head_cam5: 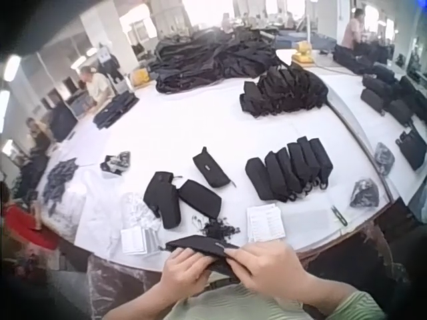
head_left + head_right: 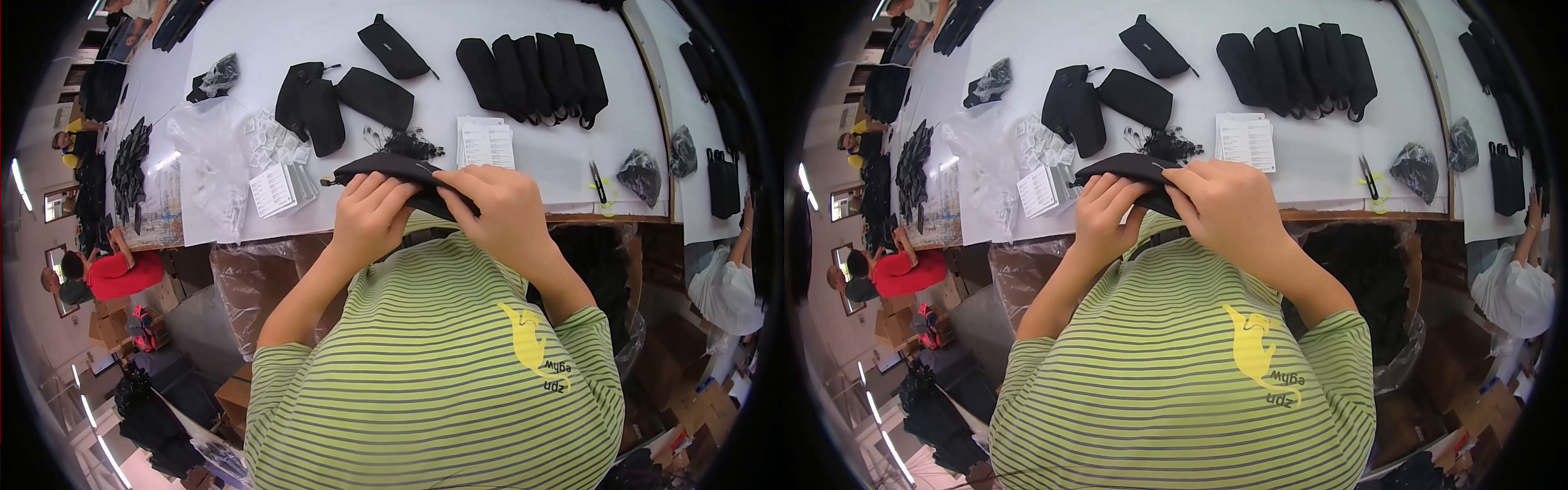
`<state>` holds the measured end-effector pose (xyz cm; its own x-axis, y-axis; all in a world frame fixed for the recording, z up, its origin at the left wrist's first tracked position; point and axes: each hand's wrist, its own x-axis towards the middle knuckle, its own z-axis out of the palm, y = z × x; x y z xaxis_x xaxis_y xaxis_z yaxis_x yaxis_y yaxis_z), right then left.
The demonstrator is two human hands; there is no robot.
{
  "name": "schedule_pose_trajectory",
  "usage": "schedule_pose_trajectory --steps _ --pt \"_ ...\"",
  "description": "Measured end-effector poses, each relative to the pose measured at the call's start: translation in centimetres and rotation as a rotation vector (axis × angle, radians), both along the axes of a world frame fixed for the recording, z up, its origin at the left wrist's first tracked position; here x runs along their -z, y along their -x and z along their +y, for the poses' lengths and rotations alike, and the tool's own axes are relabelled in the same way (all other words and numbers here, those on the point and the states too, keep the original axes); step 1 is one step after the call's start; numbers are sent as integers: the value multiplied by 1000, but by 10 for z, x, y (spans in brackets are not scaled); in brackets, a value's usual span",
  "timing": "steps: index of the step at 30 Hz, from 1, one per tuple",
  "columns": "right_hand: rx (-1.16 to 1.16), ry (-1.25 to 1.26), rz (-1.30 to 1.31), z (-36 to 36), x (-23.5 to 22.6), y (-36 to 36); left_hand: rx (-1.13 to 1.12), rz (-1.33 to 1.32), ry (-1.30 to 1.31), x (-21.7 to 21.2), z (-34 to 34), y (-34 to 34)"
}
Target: Attaching plastic clips and labels to black storage pouches at a manufacturing workstation.
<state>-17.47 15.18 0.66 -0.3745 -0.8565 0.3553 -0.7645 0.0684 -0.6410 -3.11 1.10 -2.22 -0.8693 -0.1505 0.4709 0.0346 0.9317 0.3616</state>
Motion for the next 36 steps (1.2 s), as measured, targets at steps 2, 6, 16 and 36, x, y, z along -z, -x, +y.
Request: schedule_pose_trajectory --steps 2,6,16,36 --pt "-2 -3 4 0 0 -3 -14 37 6 4 1 0" --pt "-10 -39 8 1 -3 -7 -11 27 18 3 2 -5" --pt "59 -6 -143 -11 8 -1 37 -216 -78 -18 4 -8" --pt "-210 -208 -1573 44 62 48 -24 -712 -1419 -4 -41 -58"
